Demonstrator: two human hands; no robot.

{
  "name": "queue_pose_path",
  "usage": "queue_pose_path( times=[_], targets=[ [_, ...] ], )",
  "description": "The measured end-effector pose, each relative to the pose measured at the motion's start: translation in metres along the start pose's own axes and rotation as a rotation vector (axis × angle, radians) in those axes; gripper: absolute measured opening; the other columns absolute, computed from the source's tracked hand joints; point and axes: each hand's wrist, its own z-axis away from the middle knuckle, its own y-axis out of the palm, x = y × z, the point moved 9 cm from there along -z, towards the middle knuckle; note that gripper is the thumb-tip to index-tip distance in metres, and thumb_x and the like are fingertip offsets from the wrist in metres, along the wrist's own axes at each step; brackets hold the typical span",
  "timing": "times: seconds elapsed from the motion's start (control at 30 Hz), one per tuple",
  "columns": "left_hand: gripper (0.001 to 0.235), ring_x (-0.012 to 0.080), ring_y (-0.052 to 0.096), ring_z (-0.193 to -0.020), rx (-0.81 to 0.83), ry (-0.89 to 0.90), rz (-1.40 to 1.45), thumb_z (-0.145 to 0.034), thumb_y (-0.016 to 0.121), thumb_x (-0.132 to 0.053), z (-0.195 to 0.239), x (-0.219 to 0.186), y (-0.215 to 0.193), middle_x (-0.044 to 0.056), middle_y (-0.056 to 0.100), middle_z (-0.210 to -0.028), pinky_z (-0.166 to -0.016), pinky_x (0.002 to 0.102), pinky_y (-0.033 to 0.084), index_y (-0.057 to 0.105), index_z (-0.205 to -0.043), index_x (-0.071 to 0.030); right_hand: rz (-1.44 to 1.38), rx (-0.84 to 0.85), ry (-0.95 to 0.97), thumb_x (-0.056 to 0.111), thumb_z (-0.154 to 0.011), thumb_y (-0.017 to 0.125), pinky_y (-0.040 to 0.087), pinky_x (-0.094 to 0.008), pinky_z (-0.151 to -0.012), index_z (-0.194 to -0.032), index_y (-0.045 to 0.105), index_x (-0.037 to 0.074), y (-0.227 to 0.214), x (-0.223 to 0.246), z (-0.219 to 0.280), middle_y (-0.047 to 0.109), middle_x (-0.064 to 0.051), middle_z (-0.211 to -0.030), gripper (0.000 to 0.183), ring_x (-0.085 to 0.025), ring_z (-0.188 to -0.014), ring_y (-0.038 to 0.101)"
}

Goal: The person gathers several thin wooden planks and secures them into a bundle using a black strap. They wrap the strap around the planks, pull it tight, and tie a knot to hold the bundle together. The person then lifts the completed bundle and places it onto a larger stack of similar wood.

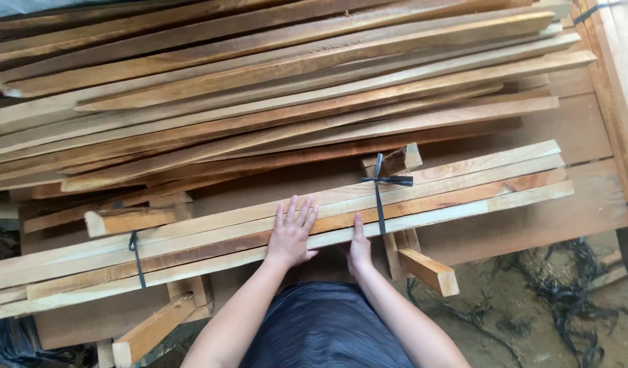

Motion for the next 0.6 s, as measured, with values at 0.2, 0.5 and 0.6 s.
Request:
queue_pose_path(
  times=[0.2,0.5,0.6],
  targets=[
    [0.126,0.0387,0.013,-0.157,0.097,-0.056,0.161,-0.056,0.088,-0.057,0.007,0.003,0.001,0.006,0.02,-0.171,-0.124,0.061,0.015,0.028,-0.161,-0.02,0.601,0.378,0.135,0.09,-0.085,0.05,0.056,-0.063,-0.087,-0.146,0.047,-0.008,-0.032,-0.019,-0.022,0.075,-0.032,-0.107,0.116,-0.044,-0.082,0.078],
    [0.119,0.0295,0.015,-0.158,-0.052,-0.117,-0.075,-0.064,0.084,-0.047,0.076,0.026,0.016,0.01,0.02,-0.171,-0.127,0.051,0.012,0.025,-0.161,-0.012,1.246,0.445,-1.672,0.045,-0.085,0.076,0.021,-0.048,-0.122,-0.134,0.065,0.016,0.06,0.012,0.071,0.06,-0.004,-0.148,0.059,-0.024,-0.144,0.047],
    [0.109,0.0264,0.025,-0.155,-0.086,-0.098,-0.062,-0.065,0.082,-0.037,0.082,0.034,0.027,0.007,0.033,-0.166,-0.126,0.05,0.019,0.032,-0.16,-0.014,1.728,0.388,-1.652,0.053,-0.073,0.079,0.013,-0.055,-0.126,-0.158,0.037,0.008,0.073,-0.028,0.042,0.035,-0.011,-0.165,0.105,-0.027,-0.155,0.025]
  ],
)
